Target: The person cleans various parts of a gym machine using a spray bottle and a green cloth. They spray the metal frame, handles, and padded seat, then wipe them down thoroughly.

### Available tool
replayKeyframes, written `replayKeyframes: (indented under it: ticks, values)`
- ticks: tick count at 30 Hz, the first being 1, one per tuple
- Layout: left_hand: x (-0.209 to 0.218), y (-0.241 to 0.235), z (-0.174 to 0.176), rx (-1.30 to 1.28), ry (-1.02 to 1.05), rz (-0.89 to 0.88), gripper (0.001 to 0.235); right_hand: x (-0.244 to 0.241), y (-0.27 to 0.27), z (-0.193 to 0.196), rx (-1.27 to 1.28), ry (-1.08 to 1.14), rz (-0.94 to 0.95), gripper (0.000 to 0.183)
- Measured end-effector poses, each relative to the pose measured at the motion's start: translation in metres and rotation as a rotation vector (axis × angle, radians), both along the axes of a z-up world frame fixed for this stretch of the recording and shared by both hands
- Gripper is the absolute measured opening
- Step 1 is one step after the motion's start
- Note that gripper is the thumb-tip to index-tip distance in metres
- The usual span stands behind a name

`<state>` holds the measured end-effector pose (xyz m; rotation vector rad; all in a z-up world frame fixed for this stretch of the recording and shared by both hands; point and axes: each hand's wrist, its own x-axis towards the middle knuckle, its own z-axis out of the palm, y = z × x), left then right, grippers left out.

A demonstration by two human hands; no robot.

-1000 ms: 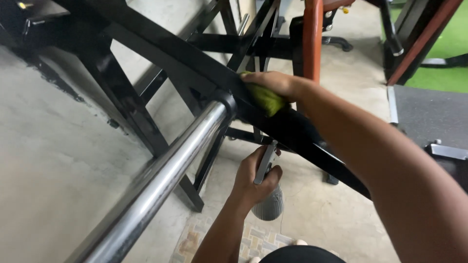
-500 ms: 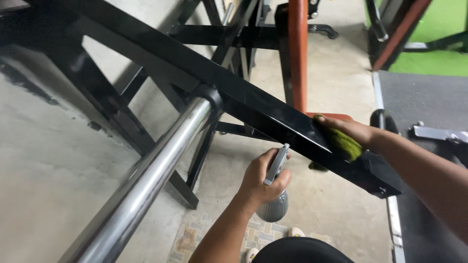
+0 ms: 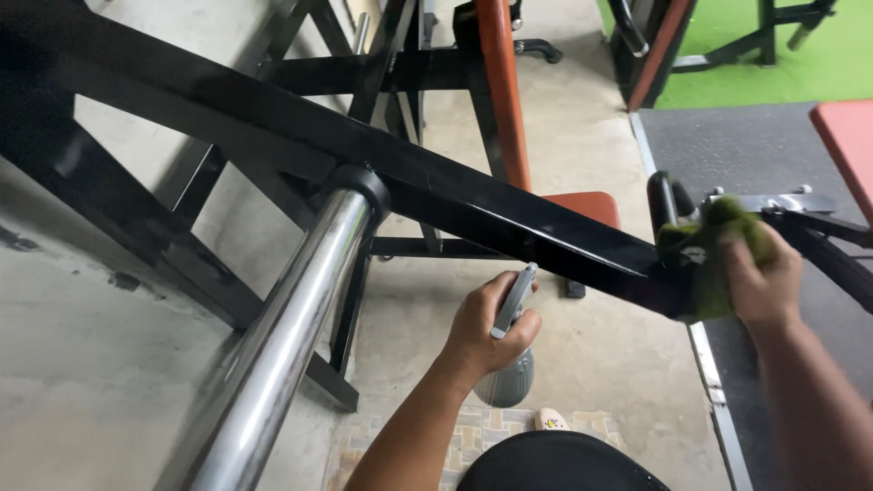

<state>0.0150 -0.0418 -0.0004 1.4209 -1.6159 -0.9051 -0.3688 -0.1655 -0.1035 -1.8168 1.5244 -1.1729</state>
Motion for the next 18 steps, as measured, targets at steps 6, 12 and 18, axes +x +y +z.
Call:
replayKeyframes:
  ticks: [6, 12, 18]
  values:
    - [0.001, 0.010, -0.015, -0.076, 0.024, -0.090, 0.047, -0.001, 0.026, -0.070, 0.409, -1.398, 0.010, 0.034]
    - [0.019, 0.032, -0.014, -0.005, 0.028, -0.101, 0.046, 0.095, 0.092, -0.011, 0.265, -1.481, -0.174, 0.055]
    - [0.051, 0.061, -0.017, -0.030, 0.041, -0.070, 0.044, 0.151, 0.093, -0.027, 0.045, -1.670, -0.146, 0.061]
